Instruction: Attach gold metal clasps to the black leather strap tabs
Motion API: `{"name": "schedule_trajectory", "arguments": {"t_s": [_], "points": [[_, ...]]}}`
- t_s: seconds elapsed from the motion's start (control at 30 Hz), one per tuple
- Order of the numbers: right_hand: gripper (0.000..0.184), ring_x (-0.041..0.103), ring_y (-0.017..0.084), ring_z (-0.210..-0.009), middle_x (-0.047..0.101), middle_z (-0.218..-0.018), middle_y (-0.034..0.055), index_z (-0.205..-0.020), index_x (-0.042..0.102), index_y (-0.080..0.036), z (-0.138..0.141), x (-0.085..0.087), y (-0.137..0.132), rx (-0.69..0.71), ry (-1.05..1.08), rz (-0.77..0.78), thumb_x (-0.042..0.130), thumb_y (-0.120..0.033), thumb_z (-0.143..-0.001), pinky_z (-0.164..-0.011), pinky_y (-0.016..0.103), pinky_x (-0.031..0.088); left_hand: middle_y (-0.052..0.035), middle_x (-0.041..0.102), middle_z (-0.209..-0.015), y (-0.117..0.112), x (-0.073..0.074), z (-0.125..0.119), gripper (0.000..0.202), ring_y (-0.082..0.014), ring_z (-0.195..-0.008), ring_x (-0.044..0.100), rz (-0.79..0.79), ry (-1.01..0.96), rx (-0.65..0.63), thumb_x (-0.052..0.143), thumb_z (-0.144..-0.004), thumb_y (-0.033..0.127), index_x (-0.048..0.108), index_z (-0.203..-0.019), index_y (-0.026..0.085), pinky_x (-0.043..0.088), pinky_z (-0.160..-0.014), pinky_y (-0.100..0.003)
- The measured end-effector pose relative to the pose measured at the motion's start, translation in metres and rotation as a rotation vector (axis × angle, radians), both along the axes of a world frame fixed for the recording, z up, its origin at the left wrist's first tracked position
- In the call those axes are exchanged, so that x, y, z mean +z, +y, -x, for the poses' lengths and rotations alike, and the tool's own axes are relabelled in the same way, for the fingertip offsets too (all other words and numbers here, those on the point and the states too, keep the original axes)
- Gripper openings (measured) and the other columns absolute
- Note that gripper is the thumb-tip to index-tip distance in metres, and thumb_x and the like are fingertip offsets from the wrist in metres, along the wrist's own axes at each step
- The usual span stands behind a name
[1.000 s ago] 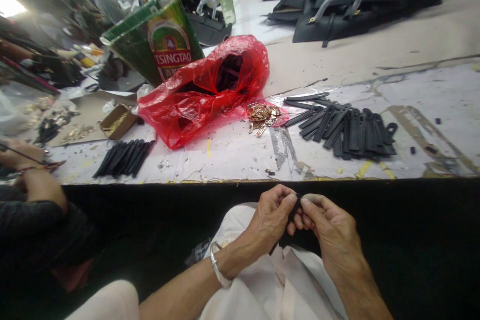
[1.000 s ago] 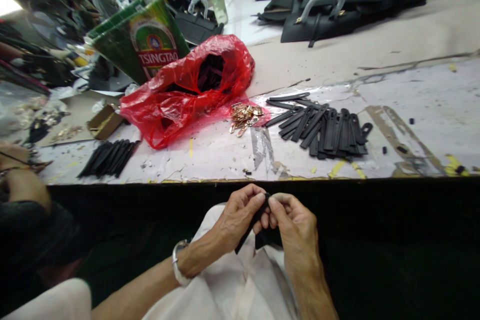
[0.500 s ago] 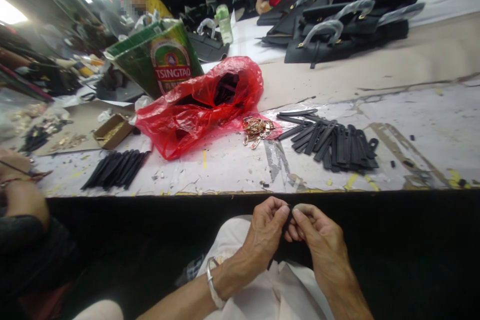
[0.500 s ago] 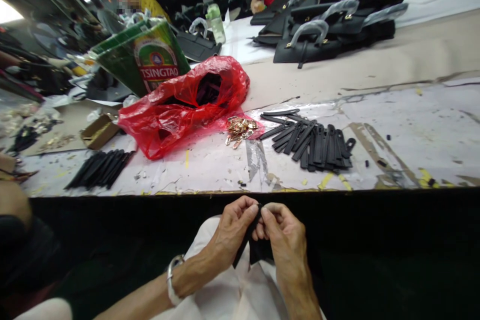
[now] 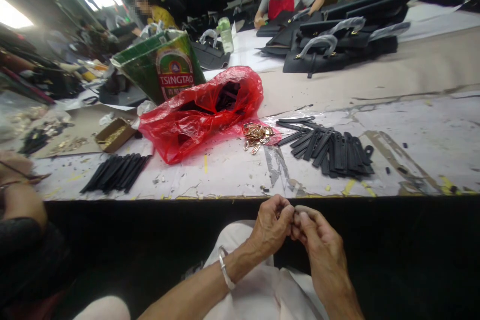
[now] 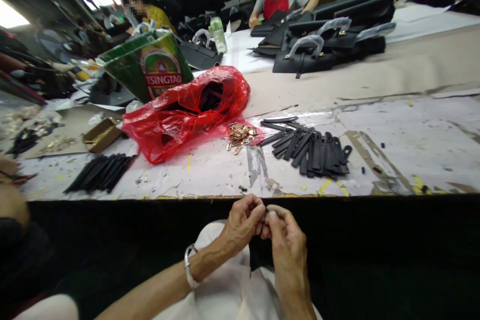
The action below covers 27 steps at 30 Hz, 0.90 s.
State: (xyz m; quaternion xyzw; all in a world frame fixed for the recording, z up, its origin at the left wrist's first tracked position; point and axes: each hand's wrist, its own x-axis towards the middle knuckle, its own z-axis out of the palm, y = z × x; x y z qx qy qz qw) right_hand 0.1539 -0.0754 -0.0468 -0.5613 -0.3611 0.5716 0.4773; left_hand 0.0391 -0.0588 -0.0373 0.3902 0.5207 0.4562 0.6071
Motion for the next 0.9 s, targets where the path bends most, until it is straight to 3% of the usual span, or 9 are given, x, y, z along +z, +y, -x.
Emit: {"name": "schedule_trajectory", "arguments": {"t_s": [0.1,0.27,0.47,0.57,0.9], "points": [[0.041,0.059,0.017,-0.061,0.066,-0.072,0.0037,-0.102,0.071,-0.016,-0.002,-0.002,0.001,0.021,-0.120,-0.021,0.069,-0.051,-0.079,-0.056,0.027,0.050,0.0030,0.053,-0.051,-0.002,-0.003,-0.001,0.039,-0.0077,-0.043,0.049,0.073,-0.118,0.011,0.065,-0.079,0.051,0.051,-0.074,0.015,0.036,-0.045,-0.019],[0.040,0.061,0.018,-0.063,0.071,-0.086,0.0070,-0.098,0.074,-0.018,-0.004,-0.003,-0.001,-0.008,-0.164,-0.013,0.073,-0.050,-0.075,-0.055,0.028,0.052,-0.0001,0.058,-0.060,-0.009,0.009,-0.002,0.041,-0.0093,-0.053,0.054,0.184,-0.281,0.081,0.075,-0.071,0.048,0.056,-0.076,0.012,0.044,-0.056,-0.022],[0.042,0.053,0.013,-0.058,0.064,-0.069,0.0006,-0.099,0.073,-0.019,-0.004,-0.009,-0.007,-0.107,0.029,0.069,0.081,-0.048,-0.070,-0.053,0.021,0.047,-0.0015,0.059,-0.062,-0.016,0.011,-0.004,0.040,-0.0099,-0.056,0.054,0.170,-0.184,0.055,0.069,-0.077,0.051,0.061,-0.078,0.011,0.040,-0.055,-0.021],[0.044,0.054,0.013,-0.060,0.066,-0.072,0.0018,-0.095,0.072,-0.018,-0.003,-0.009,-0.008,-0.134,0.119,0.115,0.084,-0.047,-0.065,-0.054,0.021,0.047,-0.0007,0.058,-0.064,-0.018,0.007,-0.005,0.037,-0.0096,-0.056,0.053,0.168,-0.140,0.077,0.068,-0.078,0.048,0.061,-0.079,0.011,0.042,-0.057,-0.021],[0.046,0.053,0.013,-0.060,0.063,-0.067,0.0017,-0.096,0.073,-0.015,-0.005,-0.018,-0.008,-0.060,0.076,0.143,0.083,-0.049,-0.066,-0.054,0.022,0.044,-0.0004,0.057,-0.070,-0.017,0.003,-0.004,0.025,-0.0089,-0.060,0.049,0.080,-0.002,0.129,0.067,-0.079,0.035,0.061,-0.084,0.011,0.042,-0.058,-0.022]]}}
